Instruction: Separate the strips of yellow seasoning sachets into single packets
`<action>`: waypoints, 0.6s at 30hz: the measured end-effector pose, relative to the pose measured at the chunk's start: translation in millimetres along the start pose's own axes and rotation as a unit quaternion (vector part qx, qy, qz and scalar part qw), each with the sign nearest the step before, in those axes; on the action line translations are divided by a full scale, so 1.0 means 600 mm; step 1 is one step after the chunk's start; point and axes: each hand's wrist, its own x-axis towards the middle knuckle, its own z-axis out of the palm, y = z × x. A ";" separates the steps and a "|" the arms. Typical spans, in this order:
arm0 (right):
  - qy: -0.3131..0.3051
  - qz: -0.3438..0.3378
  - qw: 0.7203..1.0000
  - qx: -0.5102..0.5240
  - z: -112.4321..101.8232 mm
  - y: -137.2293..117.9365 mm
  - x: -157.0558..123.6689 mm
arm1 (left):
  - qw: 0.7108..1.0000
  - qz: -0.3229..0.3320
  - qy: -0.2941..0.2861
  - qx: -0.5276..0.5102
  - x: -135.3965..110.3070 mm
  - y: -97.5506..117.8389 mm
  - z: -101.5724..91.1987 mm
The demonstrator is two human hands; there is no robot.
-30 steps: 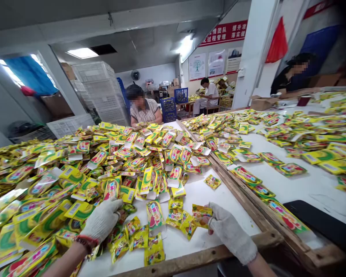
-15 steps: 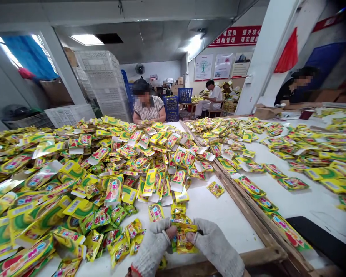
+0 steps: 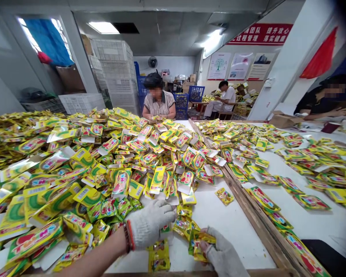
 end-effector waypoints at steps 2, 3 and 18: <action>0.027 -0.004 0.999 -0.019 -0.005 0.004 -0.001 | 0.991 0.060 -0.048 0.110 0.006 -0.027 -0.010; 0.037 -0.012 0.999 -0.023 -0.004 0.006 -0.001 | 0.985 0.067 -0.064 0.148 0.010 -0.034 -0.014; 0.101 -0.109 0.985 -0.092 0.011 -0.028 0.002 | 0.974 -0.187 0.079 -0.101 -0.021 0.073 0.047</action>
